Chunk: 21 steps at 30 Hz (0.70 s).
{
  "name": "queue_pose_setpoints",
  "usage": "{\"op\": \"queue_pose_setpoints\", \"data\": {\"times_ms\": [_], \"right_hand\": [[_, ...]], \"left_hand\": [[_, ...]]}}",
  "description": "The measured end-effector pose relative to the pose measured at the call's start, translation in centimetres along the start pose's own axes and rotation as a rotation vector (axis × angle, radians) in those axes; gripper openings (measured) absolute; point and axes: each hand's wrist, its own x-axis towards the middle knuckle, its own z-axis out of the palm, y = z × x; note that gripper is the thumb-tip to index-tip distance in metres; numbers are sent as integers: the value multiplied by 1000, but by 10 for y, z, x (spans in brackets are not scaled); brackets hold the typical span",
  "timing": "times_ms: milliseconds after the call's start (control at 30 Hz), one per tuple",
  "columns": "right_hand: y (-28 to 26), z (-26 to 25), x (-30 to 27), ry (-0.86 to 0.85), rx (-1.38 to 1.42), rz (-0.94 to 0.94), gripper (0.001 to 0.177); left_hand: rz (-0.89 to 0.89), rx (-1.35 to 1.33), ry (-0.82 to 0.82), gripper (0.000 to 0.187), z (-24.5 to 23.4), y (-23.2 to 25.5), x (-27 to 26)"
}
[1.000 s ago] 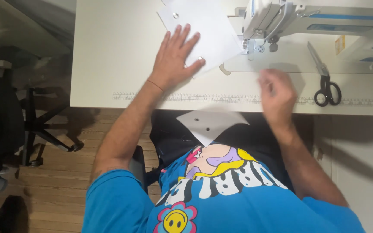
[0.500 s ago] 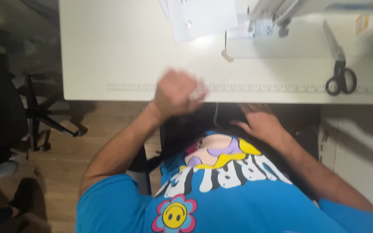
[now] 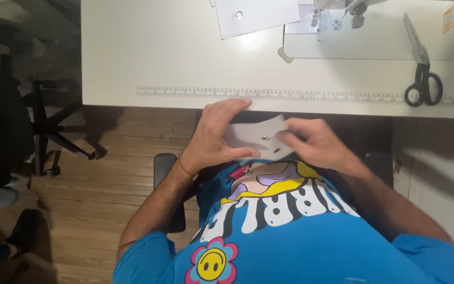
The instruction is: Positioning and sewing material pieces with grommets using an industrial sewing machine
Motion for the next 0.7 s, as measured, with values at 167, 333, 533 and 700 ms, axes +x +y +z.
{"op": "queue_pose_setpoints", "data": {"times_ms": [167, 333, 533, 700], "right_hand": [[21, -41, 9, 359, 111, 169, 25], [31, -67, 46, 384, 19, 130, 29], [43, -74, 99, 262, -141, 29, 15], [55, -74, 76, 517, -81, 98, 11]], "left_hand": [[-400, -416, -145, 28, -9, 4, 34], [-304, 61, -108, 41, -9, -14, 60], [-78, 365, -127, 76, 0, -51, 109], [-284, 344, -283, 87, -8, -63, 92]]}}
